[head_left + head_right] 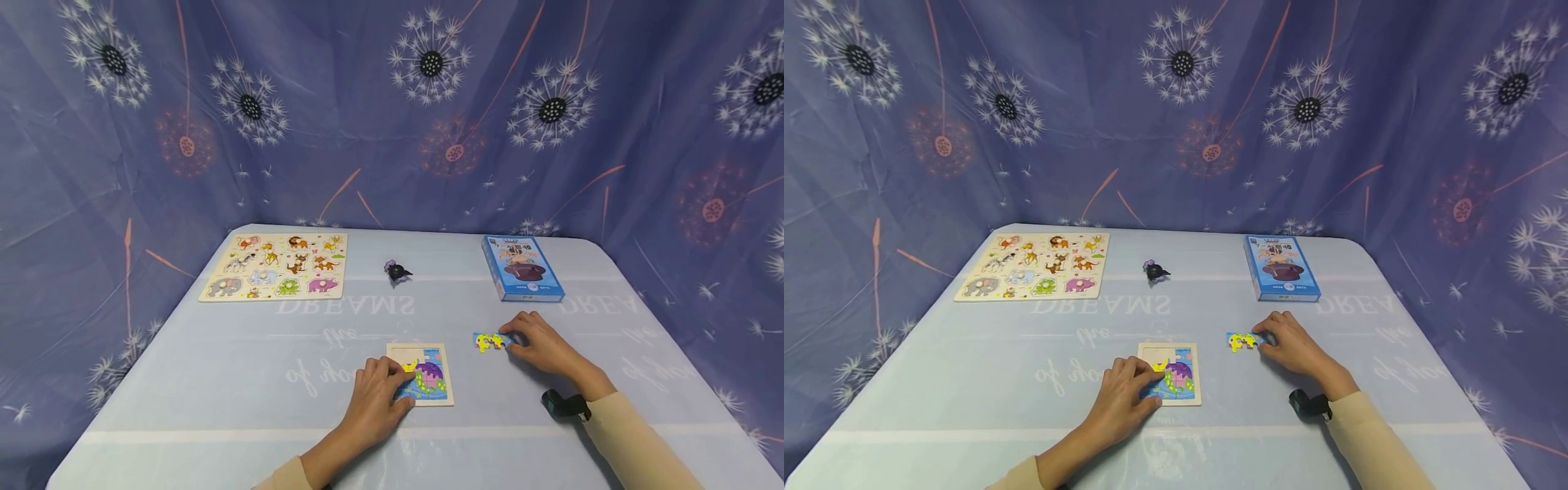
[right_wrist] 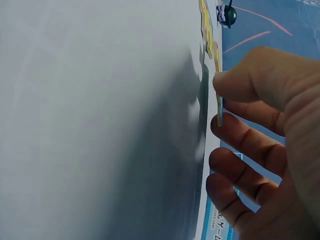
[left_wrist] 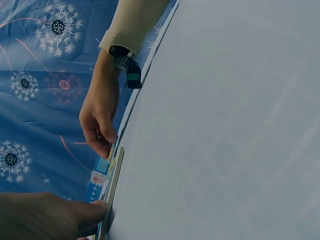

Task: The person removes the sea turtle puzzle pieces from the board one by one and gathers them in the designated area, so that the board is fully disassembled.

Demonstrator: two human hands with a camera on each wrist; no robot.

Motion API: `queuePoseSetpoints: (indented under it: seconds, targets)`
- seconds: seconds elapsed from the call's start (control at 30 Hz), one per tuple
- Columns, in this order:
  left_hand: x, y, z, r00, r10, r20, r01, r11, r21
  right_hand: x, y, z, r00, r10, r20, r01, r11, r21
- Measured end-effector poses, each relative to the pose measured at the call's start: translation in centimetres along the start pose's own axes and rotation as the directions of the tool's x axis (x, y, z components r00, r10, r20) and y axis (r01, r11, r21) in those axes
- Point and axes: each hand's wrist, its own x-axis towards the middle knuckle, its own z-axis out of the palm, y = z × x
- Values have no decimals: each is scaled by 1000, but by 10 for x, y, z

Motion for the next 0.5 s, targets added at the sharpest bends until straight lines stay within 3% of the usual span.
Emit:
queuePoseSetpoints:
  seconds: [0.5]
  targets:
    - [0, 0, 0, 1000, 6, -3, -6, 1000, 10, -1, 5, 1, 998, 44, 51, -45, 999, 22]
